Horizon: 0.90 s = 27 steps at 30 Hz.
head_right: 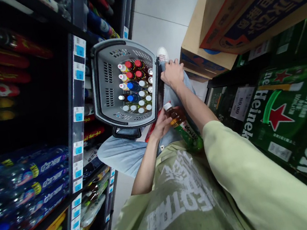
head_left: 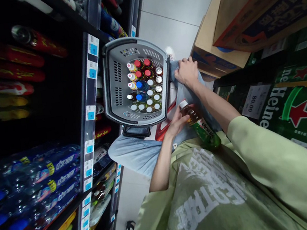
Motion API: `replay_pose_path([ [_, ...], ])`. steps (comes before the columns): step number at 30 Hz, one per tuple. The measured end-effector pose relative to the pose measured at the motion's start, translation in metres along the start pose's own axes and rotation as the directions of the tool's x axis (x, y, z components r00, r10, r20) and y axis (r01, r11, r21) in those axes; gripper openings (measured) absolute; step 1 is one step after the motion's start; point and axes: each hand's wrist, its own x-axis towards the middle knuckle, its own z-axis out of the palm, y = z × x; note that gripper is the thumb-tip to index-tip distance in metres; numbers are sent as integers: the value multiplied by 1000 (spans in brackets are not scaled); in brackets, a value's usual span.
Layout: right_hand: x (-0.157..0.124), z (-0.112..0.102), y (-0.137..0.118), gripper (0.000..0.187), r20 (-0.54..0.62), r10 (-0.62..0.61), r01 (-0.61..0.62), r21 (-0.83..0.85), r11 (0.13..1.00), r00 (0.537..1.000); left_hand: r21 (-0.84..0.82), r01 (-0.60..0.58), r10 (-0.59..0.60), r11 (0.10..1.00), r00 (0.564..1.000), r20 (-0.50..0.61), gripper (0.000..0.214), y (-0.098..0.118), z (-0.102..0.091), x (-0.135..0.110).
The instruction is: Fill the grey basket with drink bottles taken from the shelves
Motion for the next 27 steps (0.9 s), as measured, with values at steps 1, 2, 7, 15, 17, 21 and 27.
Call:
replay_pose_path([
  [1,0,0,0,59,3,-5,5,-5,1000,1000,18,-3,3,1000,1000,-12,105,0,1,1],
  [2,0,0,0,59,7,-8,8,-9,1000,1000,40,-7,7,999,1000,-19,105,-1,1,2],
  [7,0,3,1,58,2,-5,5,17,1000,1000,277,-83,94,957,995,-27,105,2,3,7],
  [15,1,4,1,56,-9,5,-5,21,1000,1000,623,-114,134,774,991,15,87,4,7,28],
  [17,2,5,1,56,-10,8,-8,22,1000,1000,644,-121,145,755,989,15,82,3,7,32],
  [21,3,9,3,57,-4,1,-1,15,1000,1000,591,-143,158,794,987,27,82,3,2,35],
  [27,3,9,3,62,-7,-10,10,5,1000,1000,520,-144,138,842,989,51,88,3,-7,37],
])
